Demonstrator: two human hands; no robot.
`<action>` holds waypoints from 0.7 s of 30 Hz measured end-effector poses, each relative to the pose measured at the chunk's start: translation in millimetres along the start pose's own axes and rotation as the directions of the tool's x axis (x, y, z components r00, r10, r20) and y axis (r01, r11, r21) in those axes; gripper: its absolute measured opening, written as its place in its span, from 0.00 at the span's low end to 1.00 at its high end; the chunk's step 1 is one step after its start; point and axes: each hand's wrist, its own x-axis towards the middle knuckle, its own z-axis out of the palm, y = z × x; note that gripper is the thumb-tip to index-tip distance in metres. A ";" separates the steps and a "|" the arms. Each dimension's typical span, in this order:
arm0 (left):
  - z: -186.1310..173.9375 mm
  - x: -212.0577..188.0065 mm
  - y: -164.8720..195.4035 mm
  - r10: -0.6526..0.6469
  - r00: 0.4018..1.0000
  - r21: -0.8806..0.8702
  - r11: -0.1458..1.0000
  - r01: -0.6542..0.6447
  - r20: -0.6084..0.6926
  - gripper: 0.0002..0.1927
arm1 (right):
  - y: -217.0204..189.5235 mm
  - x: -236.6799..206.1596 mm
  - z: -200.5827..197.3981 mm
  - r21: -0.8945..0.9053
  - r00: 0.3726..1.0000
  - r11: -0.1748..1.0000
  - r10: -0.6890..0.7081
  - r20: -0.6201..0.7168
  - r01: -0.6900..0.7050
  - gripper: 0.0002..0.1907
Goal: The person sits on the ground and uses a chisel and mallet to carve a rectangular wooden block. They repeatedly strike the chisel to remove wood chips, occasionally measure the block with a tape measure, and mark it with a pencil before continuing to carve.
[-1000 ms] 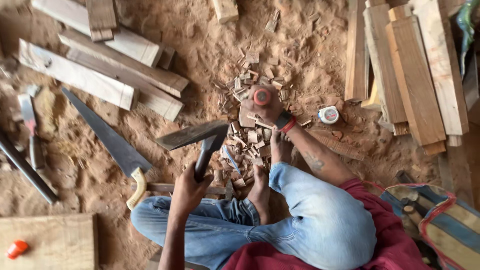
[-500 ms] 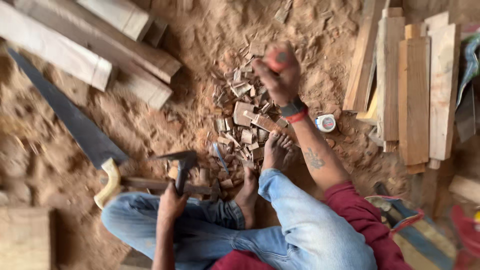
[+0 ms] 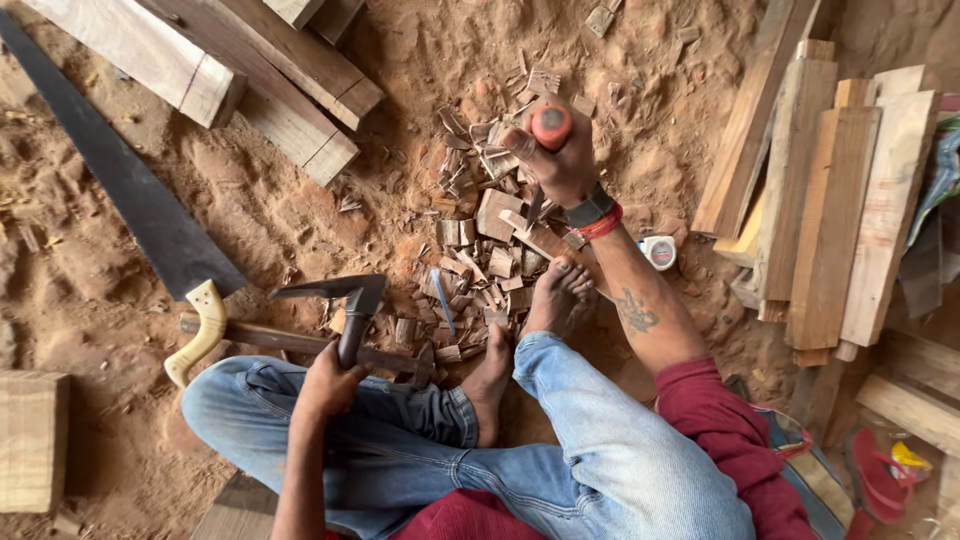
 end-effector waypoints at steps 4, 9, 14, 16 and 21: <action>-3.5 -1.3 6.8 -0.021 0.999 -0.034 0.999 0.022 0.034 0.16 | -8.7 -2.4 -5.9 0.124 0.999 0.992 0.030 0.036 -0.035 0.24; 5.9 7.3 2.5 -0.042 0.999 0.061 0.997 0.041 0.013 0.20 | -30.3 -26.9 -13.2 0.259 0.988 0.957 0.105 0.113 -0.131 0.16; 23.4 -5.3 19.6 0.188 0.972 0.173 0.971 -0.162 -0.144 0.25 | -53.6 -62.6 -20.9 0.179 0.981 0.977 -0.142 0.131 0.118 0.11; 26.2 -25.4 51.3 0.140 0.982 0.104 0.986 -0.127 -0.126 0.26 | -53.9 -68.9 -26.1 0.152 0.984 0.980 -0.143 0.107 0.126 0.11; 1.2 -107.4 166.8 0.335 0.942 0.085 0.939 -0.333 -0.008 0.22 | -28.4 -86.4 -28.3 0.153 0.994 0.983 -0.105 0.032 0.099 0.11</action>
